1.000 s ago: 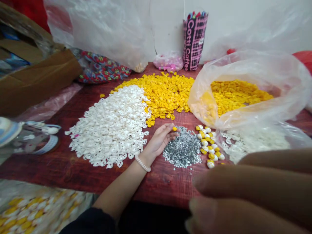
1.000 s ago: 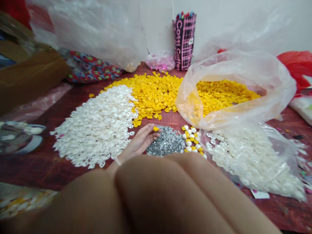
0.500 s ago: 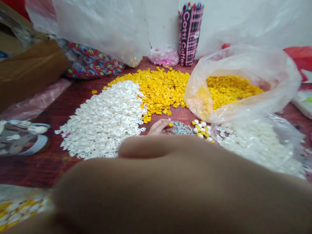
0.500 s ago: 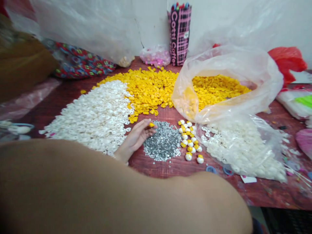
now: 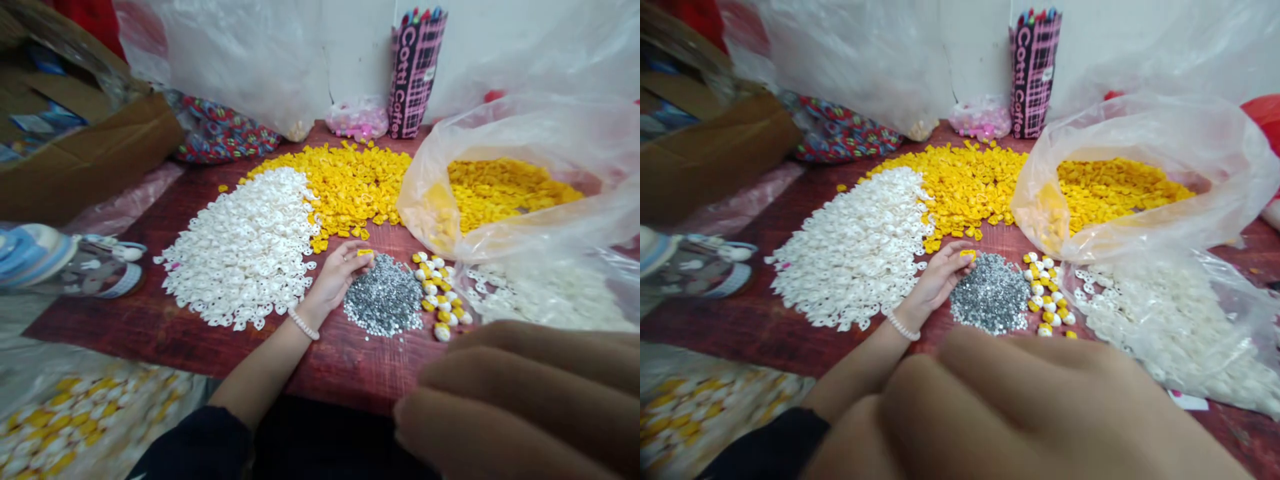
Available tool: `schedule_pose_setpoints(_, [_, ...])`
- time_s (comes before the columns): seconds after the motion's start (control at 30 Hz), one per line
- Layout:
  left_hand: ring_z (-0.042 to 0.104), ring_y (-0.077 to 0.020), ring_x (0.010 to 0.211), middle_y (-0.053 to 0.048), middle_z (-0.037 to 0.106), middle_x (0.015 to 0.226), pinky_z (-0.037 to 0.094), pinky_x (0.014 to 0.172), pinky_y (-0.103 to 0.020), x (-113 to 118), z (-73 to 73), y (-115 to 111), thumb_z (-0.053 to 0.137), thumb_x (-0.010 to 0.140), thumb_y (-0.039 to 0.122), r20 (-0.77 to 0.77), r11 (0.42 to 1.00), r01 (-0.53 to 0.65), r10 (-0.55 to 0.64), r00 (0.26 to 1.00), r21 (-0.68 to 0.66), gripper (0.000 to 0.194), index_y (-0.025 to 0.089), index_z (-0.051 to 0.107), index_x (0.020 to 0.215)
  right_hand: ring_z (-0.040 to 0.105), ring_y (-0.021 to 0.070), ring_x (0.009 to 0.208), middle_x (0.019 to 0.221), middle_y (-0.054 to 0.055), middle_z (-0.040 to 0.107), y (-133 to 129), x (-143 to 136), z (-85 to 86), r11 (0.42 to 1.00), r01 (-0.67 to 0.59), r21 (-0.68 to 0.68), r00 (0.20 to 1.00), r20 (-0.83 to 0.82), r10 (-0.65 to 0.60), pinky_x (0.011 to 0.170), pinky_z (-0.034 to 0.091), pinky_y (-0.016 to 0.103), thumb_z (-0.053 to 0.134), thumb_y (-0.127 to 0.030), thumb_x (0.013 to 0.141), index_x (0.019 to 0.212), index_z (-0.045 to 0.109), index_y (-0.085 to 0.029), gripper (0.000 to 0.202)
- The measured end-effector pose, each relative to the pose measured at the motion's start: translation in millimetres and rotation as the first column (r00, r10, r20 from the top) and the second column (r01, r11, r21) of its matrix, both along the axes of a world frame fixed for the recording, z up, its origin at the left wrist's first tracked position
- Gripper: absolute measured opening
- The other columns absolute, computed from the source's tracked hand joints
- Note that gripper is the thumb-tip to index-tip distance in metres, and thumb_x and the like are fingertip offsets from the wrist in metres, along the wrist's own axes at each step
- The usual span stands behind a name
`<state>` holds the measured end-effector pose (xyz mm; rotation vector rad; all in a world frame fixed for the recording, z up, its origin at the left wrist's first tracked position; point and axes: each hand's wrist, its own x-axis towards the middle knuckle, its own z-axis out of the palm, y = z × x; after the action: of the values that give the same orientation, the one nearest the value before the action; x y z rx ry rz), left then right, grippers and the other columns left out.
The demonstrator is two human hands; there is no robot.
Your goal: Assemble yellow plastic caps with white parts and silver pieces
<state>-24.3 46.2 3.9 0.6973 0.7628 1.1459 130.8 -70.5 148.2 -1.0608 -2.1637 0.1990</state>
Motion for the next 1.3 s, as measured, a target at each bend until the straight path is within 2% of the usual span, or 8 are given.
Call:
schedule_pose_setpoints(0.1, [0.062,-0.0097,0.074,-0.003,0.067,0.085,0.047,0.076,-0.024,2.0,2.1,-1.1,0.069,0.070,0.018,-0.012,0.999,-0.034,0.034,0.999,0.021,0.028,0.014,0.063,0.098,0.062,0.0152,0.065,0.078,-0.001,0.069,53.2,0.3,-19.0,0.995,0.003,-0.103,1.000,-0.018,-0.005,0.055,0.048,0.027,0.055,-0.031,0.084,0.092,0.063,-0.029,0.012])
schedule_pose_setpoints(0.2, [0.064,-0.0117,0.080,-0.006,0.067,0.092,0.048,0.082,-0.026,4.5,4.1,-3.1,0.068,0.072,0.020,-0.038,0.997,-0.073,0.074,0.997,0.029,0.023,0.012,0.064,0.093,0.060,0.0150,0.067,0.078,0.002,0.066,101.1,-5.2,-76.3,0.965,0.146,-0.218,0.955,-0.222,-0.195,0.061,0.047,0.028,0.055,-0.029,0.084,0.086,0.061,-0.020,0.011])
schedule_pose_setpoints(0.37, [0.066,-0.0131,0.072,-0.005,0.067,0.085,0.052,0.072,-0.028,10.2,2.9,-8.5,0.066,0.075,0.028,-0.120,0.995,-0.097,0.095,0.988,-0.007,0.022,0.014,0.054,0.087,0.059,0.0161,0.075,0.082,0.003,0.064,111.9,-19.9,-142.0,0.928,0.200,-0.314,0.869,-0.380,-0.316,0.068,0.047,0.030,0.053,-0.028,0.085,0.086,0.060,-0.019,0.011])
schedule_pose_setpoints(0.5, [0.066,-0.0149,0.064,-0.004,0.067,0.079,0.053,0.061,-0.028,14.2,-0.2,-14.1,0.058,0.080,0.038,-0.238,0.999,-0.044,0.048,0.970,0.023,0.025,0.017,0.048,0.089,0.059,0.0169,0.077,0.085,0.004,0.064,95.9,-24.5,-144.9,0.913,0.208,-0.350,0.850,-0.397,-0.346,0.072,0.047,0.032,0.052,-0.028,0.085,0.087,0.059,-0.020,0.011])
schedule_pose_setpoints(0.63, [0.066,-0.0186,0.081,-0.006,0.067,0.094,0.053,0.071,-0.030,14.6,0.3,-19.0,0.051,0.084,0.041,-0.291,0.993,0.040,-0.005,0.957,0.115,0.026,0.018,0.057,0.094,0.059,0.0174,0.078,0.084,0.004,0.065,93.1,-25.2,-141.0,0.905,0.228,-0.360,0.832,-0.410,-0.373,0.072,0.047,0.032,0.052,-0.026,0.085,0.087,0.058,-0.021,0.009])
schedule_pose_setpoints(0.77, [0.062,-0.0214,0.098,-0.008,0.065,0.110,0.048,0.087,-0.033,14.6,2.3,-21.9,0.050,0.085,0.038,-0.343,0.978,0.032,0.043,0.938,0.208,0.030,0.019,0.063,0.104,0.060,0.0167,0.076,0.082,0.003,0.065,95.3,-22.5,-137.1,0.895,0.199,-0.399,0.819,-0.434,-0.375,0.071,0.047,0.031,0.053,-0.026,0.084,0.085,0.059,-0.020,0.009])
schedule_pose_setpoints(1.07, [0.061,-0.0207,0.103,-0.009,0.066,0.108,0.045,0.091,-0.033,14.1,1.5,-14.2,0.062,0.076,0.021,-0.338,0.981,0.052,0.015,0.941,0.188,0.039,0.019,0.057,0.115,0.061,0.0179,0.083,0.088,0.003,0.068,99.7,-13.9,-141.7,0.918,0.142,-0.371,0.855,-0.421,-0.303,0.077,0.048,0.033,0.055,-0.024,0.083,0.089,0.063,-0.021,0.010])
schedule_pose_setpoints(1.3, [0.065,-0.0182,0.084,-0.008,0.069,0.089,0.050,0.081,-0.032,9.8,6.0,-11.3,0.069,0.069,0.017,-0.166,0.965,0.262,-0.254,0.953,0.029,0.037,0.014,0.064,0.106,0.062,0.0180,0.082,0.086,0.003,0.067,103.7,-4.2,-143.1,0.949,0.107,-0.298,0.906,-0.363,-0.216,0.077,0.048,0.033,0.055,-0.023,0.084,0.088,0.064,-0.022,0.010])
